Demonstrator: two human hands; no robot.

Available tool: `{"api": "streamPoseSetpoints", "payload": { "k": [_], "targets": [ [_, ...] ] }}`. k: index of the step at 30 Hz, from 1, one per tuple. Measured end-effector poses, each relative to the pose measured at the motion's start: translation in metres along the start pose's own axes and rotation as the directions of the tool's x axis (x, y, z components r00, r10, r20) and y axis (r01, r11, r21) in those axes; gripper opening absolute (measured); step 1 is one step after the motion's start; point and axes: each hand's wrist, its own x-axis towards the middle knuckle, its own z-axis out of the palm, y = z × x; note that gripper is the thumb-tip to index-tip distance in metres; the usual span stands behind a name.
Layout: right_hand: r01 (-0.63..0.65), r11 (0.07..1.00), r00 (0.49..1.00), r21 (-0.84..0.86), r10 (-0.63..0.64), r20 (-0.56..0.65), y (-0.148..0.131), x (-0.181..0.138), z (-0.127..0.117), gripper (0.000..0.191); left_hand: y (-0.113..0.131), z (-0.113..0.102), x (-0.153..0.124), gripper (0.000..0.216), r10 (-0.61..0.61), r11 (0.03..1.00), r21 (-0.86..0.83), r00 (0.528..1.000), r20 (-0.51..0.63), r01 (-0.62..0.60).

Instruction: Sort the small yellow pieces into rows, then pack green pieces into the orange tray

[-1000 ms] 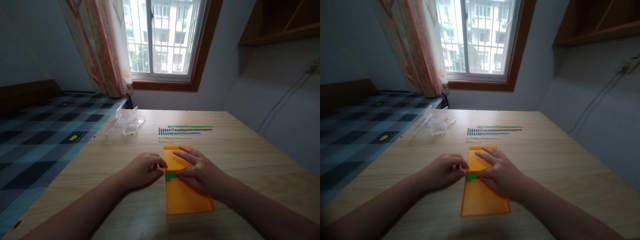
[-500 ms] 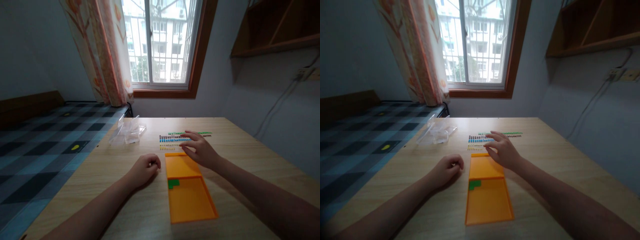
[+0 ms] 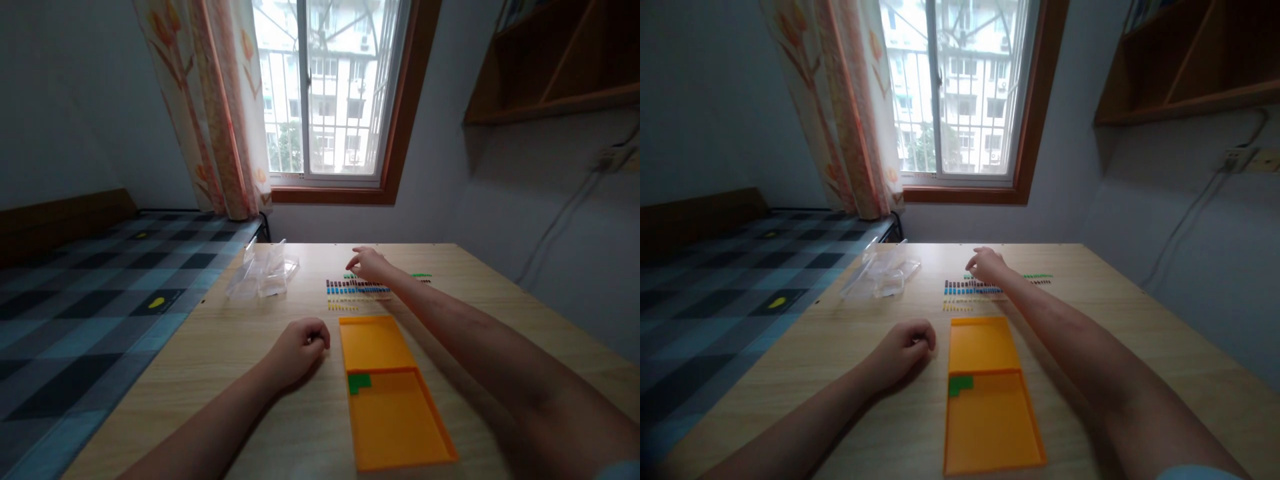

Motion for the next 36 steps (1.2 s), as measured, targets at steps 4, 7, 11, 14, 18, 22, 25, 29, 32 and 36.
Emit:
{"api": "streamPoseSetpoints", "payload": {
  "k": [4, 7, 11, 14, 18, 22, 25, 29, 32, 36],
  "targets": [
    [-0.024, 1.0, 0.999, -0.018, 0.025, 0.031, -0.01, 0.003, 0.007, 0.021, 0.0, 0.0, 0.0, 0.015, 0.001, 1.0, -0.024, 1.0, -0.012, -0.001],
    [-0.02, 0.999, 0.999, -0.027, 0.021, 0.045, -0.019, 0.003, 0.01, 0.02, -0.001, -0.001, 0.0, 0.015, -0.002, 1.0, -0.031, 1.0, 0.001, 0.002],
    [-0.025, 0.999, 0.999, -0.037, 0.026, 0.021, -0.025, 0.003, 0.01, 0.021, -0.002, 0.0, 0.0, 0.016, -0.002, 1.0, -0.026, 1.0, 0.006, 0.002],
    [-0.06, 0.997, 0.998, -0.049, 0.059, -0.017, -0.022, 0.003, 0.01, 0.023, -0.001, 0.0, 0.0, 0.017, -0.003, 1.0, -0.027, 1.0, 0.001, 0.003],
    [-0.067, 0.996, 0.998, -0.056, 0.067, -0.002, -0.019, 0.002, 0.013, 0.02, 0.001, 0.0, 0.0, 0.016, -0.012, 0.999, -0.033, 1.0, 0.004, 0.012],
    [-0.031, 0.998, 0.999, -0.048, 0.033, 0.028, -0.025, 0.002, 0.013, 0.02, 0.001, 0.0, 0.0, 0.017, -0.007, 0.999, -0.036, 1.0, 0.005, 0.007],
    [-0.015, 0.999, 0.999, -0.049, 0.017, 0.033, -0.032, 0.004, 0.01, 0.021, 0.001, 0.0, 0.0, 0.018, -0.006, 0.999, -0.035, 1.0, -0.005, 0.006],
    [-0.037, 0.997, 0.999, -0.074, 0.039, 0.025, -0.038, 0.008, 0.008, 0.02, 0.002, -0.001, 0.0, 0.019, -0.012, 0.999, -0.036, 1.0, 0.001, 0.012],
    [-0.046, 0.994, 0.998, -0.097, 0.05, 0.04, -0.04, 0.009, 0.01, 0.02, 0.002, -0.001, -0.001, 0.019, -0.016, 0.999, -0.036, 1.0, 0.005, 0.016],
    [-0.042, 0.993, 0.998, -0.115, 0.048, 0.047, -0.041, 0.009, 0.014, 0.02, 0.004, 0.0, -0.001, 0.02, -0.016, 0.999, -0.037, 1.0, 0.01, 0.016]
  ]
}}
